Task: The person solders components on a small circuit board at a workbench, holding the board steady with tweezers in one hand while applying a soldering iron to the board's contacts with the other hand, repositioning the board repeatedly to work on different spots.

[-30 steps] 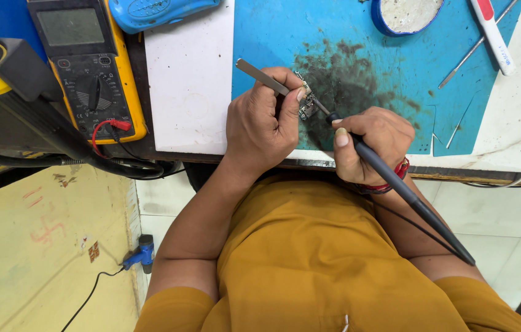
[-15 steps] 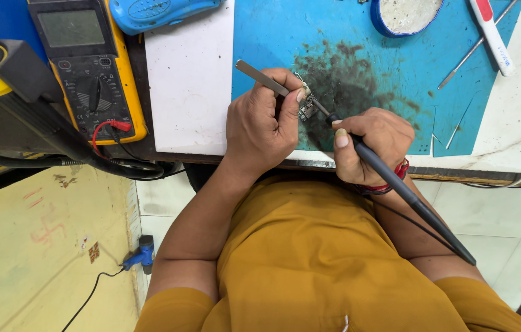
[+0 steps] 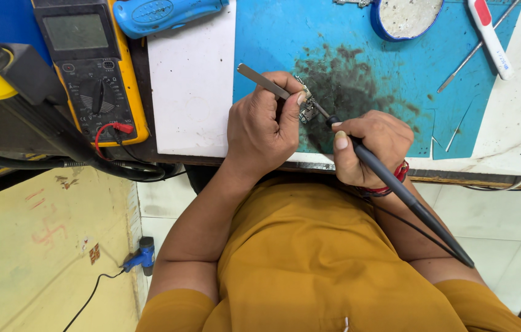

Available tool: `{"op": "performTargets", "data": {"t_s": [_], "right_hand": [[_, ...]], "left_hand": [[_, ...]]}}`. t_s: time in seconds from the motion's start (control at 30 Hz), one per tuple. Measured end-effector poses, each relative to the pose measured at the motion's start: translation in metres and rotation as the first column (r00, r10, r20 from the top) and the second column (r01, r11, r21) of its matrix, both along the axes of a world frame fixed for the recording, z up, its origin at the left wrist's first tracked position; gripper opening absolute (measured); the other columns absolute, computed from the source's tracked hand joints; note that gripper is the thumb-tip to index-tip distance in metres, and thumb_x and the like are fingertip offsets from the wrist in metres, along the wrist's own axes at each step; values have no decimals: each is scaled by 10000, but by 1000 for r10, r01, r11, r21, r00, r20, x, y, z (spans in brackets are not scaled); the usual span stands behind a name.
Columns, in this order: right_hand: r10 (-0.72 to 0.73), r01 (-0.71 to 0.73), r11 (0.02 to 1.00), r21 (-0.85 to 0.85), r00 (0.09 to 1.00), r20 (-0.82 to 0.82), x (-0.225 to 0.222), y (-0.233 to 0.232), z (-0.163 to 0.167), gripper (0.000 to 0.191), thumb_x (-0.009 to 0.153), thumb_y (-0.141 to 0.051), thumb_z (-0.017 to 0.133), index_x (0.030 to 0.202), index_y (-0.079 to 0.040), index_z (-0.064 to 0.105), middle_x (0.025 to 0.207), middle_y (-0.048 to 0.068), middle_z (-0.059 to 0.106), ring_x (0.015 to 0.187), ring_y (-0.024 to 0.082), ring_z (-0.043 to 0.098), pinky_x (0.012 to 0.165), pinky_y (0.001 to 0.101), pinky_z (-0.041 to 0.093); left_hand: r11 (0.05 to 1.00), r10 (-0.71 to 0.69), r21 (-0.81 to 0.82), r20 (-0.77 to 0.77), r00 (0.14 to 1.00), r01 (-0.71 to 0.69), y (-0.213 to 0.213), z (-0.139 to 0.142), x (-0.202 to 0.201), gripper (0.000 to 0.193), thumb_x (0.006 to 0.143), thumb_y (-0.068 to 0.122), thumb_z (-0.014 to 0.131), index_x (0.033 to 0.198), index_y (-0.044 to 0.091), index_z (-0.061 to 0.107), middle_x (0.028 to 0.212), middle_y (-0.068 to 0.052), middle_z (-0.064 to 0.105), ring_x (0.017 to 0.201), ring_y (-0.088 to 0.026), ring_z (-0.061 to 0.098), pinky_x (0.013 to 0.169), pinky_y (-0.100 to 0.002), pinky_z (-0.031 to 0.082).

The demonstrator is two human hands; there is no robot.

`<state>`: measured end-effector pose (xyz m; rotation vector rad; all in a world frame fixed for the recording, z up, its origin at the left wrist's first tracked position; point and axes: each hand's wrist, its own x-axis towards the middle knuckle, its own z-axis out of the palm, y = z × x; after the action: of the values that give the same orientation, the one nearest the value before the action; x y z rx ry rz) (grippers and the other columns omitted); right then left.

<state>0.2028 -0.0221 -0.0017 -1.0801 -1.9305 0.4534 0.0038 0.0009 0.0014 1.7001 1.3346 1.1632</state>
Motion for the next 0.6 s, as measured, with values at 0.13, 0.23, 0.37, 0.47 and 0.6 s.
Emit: {"op": "performTargets", "data": {"t_s": [0.13, 0.23, 0.37, 0.47, 0.6], "right_hand": [[12, -12, 1000, 6, 1000, 0, 0, 0, 1, 93, 992, -83, 648, 947, -8, 615, 795, 115, 678, 630, 271, 625, 567, 348, 483], [5, -6, 1000, 9, 1000, 6, 0, 0, 1, 94, 987, -83, 648, 942, -8, 616, 787, 113, 674, 626, 274, 622, 564, 351, 481], [6, -6, 1000, 8, 1000, 1, 0, 1, 1, 94, 986, -83, 648, 941, -8, 613, 780, 111, 669, 621, 273, 622, 561, 350, 481], [3, -3, 1000, 6, 1000, 7, 0, 0, 2, 92, 994, -82, 644, 945, -13, 608, 806, 114, 687, 632, 271, 626, 569, 347, 484], [2, -2, 1000, 11, 1000, 2, 0, 0, 1, 93, 994, -76, 655, 944, -10, 611, 808, 117, 688, 630, 269, 625, 570, 348, 487]], "left_hand": [[1000, -8, -23, -7, 1000, 7, 1, -1, -1, 104, 1051, 68, 648, 1099, 73, 556, 842, -15, 701, 628, -145, 666, 586, -295, 511], [1000, -9, 1, -13, 1000, 9, 1, -2, -1, 106, 1057, 68, 643, 1108, 74, 550, 854, -15, 697, 647, -147, 670, 599, -294, 514], [1000, -7, -21, -9, 1000, 7, 0, -1, -1, 103, 1051, 66, 645, 1100, 71, 555, 838, -11, 695, 626, -141, 661, 584, -293, 507], [1000, -7, 0, -6, 1000, 7, 0, -1, 0, 99, 1060, 67, 643, 1104, 77, 555, 856, -12, 695, 655, -143, 672, 603, -293, 515], [1000, 0, -3, -8, 1000, 0, 0, 0, 0, 103, 1052, 68, 647, 1098, 70, 555, 858, -18, 698, 635, -144, 662, 591, -295, 509]]}}
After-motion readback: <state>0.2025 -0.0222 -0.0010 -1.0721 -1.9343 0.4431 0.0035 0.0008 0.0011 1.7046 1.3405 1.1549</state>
